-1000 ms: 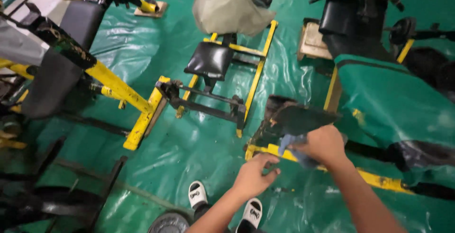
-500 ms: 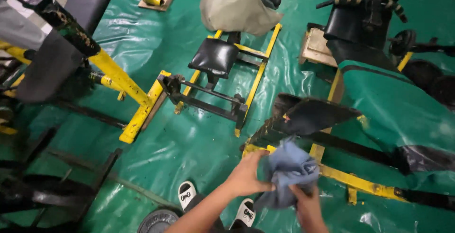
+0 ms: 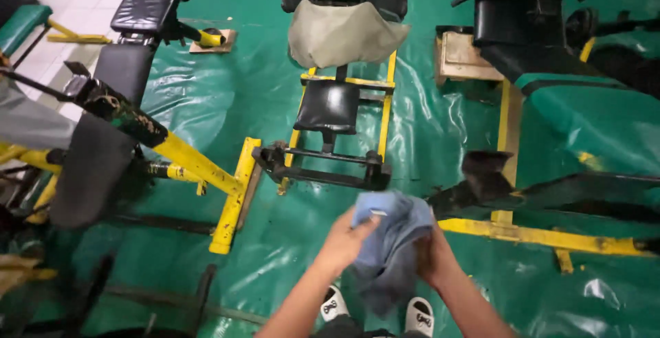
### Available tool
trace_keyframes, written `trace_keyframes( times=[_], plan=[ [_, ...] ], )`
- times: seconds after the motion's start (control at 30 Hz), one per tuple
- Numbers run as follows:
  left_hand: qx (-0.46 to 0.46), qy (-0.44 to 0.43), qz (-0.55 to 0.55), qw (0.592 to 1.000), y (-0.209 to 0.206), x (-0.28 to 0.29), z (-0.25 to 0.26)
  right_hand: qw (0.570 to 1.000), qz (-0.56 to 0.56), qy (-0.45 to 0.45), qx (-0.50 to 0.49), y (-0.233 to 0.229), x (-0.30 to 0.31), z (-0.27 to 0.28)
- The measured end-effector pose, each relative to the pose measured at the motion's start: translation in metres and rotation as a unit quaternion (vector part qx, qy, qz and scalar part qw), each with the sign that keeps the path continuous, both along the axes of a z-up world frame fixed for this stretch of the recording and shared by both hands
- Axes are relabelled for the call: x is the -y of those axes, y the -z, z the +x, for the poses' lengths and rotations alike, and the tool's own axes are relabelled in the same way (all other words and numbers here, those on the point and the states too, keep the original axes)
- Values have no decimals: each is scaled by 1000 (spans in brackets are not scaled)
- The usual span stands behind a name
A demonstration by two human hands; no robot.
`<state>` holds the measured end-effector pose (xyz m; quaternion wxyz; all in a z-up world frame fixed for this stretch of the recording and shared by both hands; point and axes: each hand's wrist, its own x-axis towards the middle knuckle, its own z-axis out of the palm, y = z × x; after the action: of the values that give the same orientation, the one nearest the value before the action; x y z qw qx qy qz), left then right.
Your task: Cleaning and wiping down various gym machines and weight benches with a cloth.
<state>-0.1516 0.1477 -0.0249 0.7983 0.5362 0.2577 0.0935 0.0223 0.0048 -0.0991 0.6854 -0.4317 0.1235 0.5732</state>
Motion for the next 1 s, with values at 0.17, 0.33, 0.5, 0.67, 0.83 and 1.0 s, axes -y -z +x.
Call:
trace_keyframes(
  times=[0.17,0.33,0.5,0.67,0.83,1.0],
  plan=[
    [35,-100,171,979,-37,-51,-28,997,76,-19,-22,-60,-44,-34],
    [46,-110,155,981,-43,-98,-57,962,245,-95,74,-25,-59,-37],
    [78,-160,171,969,-56,-133,-99,948,102,-102,284,-23,-97,-34],
    [-25,-120,311,942,-62,-150,-116,912,67,-112,388,-55,-119,-25],
    [-47,-119,313,941,-76,-144,-114,901,52,-210,376,-112,-131,-50],
    [106,-45,208,971,-83,-141,-131,765,53,-319,556,-93,-129,-56]
  ],
)
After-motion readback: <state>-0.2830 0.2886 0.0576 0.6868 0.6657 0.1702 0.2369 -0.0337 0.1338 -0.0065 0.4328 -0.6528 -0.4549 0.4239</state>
